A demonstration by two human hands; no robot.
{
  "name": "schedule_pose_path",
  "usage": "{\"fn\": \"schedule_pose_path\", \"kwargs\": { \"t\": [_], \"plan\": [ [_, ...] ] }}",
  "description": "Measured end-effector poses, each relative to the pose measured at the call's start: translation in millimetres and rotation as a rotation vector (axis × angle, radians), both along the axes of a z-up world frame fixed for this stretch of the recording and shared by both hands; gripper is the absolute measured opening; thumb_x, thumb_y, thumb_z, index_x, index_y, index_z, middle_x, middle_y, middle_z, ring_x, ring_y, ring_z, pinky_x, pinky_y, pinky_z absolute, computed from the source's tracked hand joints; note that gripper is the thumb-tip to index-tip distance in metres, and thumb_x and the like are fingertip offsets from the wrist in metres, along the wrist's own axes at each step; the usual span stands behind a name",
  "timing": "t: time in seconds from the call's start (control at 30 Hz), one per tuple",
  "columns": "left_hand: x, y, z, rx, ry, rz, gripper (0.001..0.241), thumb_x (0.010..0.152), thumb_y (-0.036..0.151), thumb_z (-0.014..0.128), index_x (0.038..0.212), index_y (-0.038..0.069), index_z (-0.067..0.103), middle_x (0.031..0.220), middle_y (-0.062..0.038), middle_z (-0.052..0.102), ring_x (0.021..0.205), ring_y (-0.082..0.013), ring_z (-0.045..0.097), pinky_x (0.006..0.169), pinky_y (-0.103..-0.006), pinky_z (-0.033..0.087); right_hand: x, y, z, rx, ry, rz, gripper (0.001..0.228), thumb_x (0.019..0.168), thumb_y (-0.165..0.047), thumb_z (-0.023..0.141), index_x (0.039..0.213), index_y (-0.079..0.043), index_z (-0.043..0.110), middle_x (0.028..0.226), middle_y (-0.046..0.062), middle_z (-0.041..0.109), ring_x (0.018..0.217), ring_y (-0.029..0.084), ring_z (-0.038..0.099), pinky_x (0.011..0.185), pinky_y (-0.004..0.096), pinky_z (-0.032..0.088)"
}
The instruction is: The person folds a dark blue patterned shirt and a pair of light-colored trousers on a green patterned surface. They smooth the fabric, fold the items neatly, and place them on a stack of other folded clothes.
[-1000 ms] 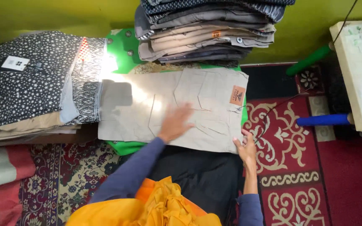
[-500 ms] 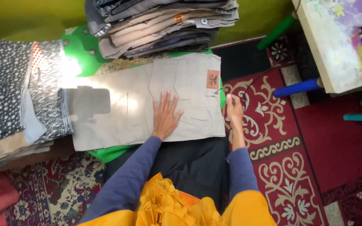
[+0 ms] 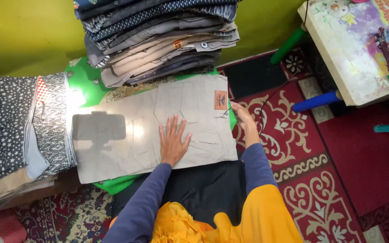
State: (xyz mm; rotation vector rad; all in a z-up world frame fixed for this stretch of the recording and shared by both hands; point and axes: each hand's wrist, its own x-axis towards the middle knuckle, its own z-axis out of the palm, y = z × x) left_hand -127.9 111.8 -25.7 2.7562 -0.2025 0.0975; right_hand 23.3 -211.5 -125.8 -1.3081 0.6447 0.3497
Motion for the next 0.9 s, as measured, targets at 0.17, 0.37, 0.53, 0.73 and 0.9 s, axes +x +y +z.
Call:
{"fn": "schedule_pose_path", "kwargs": {
  "t": [0.17, 0.37, 0.53, 0.73, 0.9],
  "plan": [
    [-0.2, 0.8, -4.1, -0.002, 0.002, 0.004, 0.062, 0.102, 0.054, 0.043, 0.154, 0.021, 0.043, 0.167, -0.012, 0.027, 0.156, -0.0311, 0.018, 0.122, -0.0637, 0.006, -15.1, 15.9, 35.8, -0.136, -0.212, -0.529, 0.050, 0.080, -0.004, 0.082, 0.124, -0.017, 0.062, 0.117, 0.014, 0.066, 0.095, 0.029, 0.073, 0.086, 0.044, 0.064],
    [-1.6, -0.6, -0.7, -0.014, -0.021, 0.009, 0.060, 0.102, 0.052, 0.045, 0.153, 0.020, 0.045, 0.166, -0.013, 0.030, 0.156, -0.0318, 0.019, 0.122, -0.0640, 0.007, -38.7, 70.9, 121.2, -0.523, -0.723, -0.486, 0.052, 0.089, -0.020, 0.079, 0.133, -0.021, 0.053, 0.113, 0.009, 0.067, 0.093, 0.019, 0.069, 0.075, 0.032, 0.061],
    [0.0, 1.3, -20.0, 0.000, -0.022, 0.031, 0.059, 0.101, 0.056, 0.044, 0.147, 0.020, 0.051, 0.159, -0.013, 0.042, 0.155, -0.0306, 0.024, 0.123, -0.0631, 0.007, -74.3, 127.9, 146.2, -0.801, -0.953, 0.328, 0.024, 0.097, -0.042, 0.072, 0.105, -0.020, 0.075, 0.108, -0.001, 0.070, 0.109, 0.025, 0.068, 0.103, 0.041, 0.050],
    [-1.3, 3.5, -11.8, -0.055, 0.005, 0.031, 0.053, 0.101, 0.054, 0.045, 0.139, 0.018, 0.057, 0.161, -0.012, 0.039, 0.155, -0.0305, 0.024, 0.124, -0.0621, 0.010, -105.8, 137.8, 121.5, -1.322, -0.656, 0.452, 0.045, 0.102, -0.042, 0.058, 0.141, -0.019, 0.061, 0.154, 0.012, 0.049, 0.147, 0.038, 0.037, 0.110, 0.072, 0.033],
    [-4.4, 13.4, -37.0, -0.444, -0.424, 0.179, 0.009, 0.099, 0.022, 0.060, 0.103, 0.015, 0.063, 0.104, 0.000, 0.057, 0.102, -0.0249, 0.062, 0.094, -0.0395, 0.050, -111.7, 139.8, 112.2, -1.402, -0.639, 0.488, 0.055, 0.103, -0.051, 0.050, 0.148, -0.019, 0.055, 0.165, 0.010, 0.035, 0.155, 0.035, 0.024, 0.118, 0.069, 0.018]
  ]
}}
